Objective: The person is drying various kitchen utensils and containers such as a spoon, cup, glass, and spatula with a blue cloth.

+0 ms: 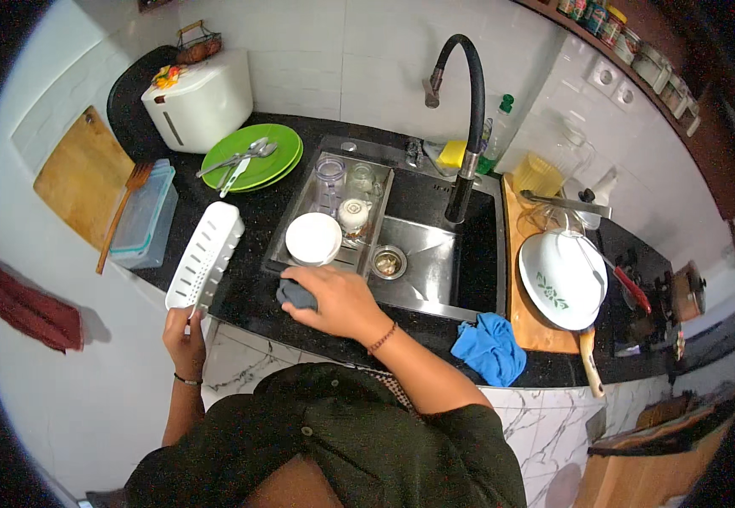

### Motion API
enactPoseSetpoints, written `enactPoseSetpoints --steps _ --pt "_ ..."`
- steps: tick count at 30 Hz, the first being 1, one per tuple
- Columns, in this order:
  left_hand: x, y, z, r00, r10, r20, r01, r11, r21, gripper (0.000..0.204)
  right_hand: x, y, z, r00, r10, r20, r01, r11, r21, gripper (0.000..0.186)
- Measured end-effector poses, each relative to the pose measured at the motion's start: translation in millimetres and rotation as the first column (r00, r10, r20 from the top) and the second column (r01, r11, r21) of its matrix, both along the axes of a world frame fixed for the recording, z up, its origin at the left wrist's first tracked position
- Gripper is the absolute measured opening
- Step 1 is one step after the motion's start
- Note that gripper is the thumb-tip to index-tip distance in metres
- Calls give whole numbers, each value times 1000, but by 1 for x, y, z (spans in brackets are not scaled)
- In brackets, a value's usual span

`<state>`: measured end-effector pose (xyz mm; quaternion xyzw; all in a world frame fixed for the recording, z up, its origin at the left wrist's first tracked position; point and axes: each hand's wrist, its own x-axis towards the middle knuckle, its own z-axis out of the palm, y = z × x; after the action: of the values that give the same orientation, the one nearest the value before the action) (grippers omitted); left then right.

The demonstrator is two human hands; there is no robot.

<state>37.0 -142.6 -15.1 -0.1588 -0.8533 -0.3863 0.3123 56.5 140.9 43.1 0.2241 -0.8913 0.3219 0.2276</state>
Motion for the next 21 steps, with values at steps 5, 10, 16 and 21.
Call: enactPoseSetpoints --steps 5,10,16,21 --pt "40 61 19 986 -162 28 164 964 -209 14 44 29 5 975 23 221 -33 999 43 58" --pt "70 132 19 901 -434 14 429 887 -171 15 73 71 -19 983 -112 143 112 994 11 35" --pt "83 180 -7 919 -387 -71 394 907 151 76 95 114 -29 964 -263 37 264 963 -43 30" --pt "77 225 22 386 -890 241 41 277 960 63 99 124 -41 955 -293 43 296 953 -62 31"
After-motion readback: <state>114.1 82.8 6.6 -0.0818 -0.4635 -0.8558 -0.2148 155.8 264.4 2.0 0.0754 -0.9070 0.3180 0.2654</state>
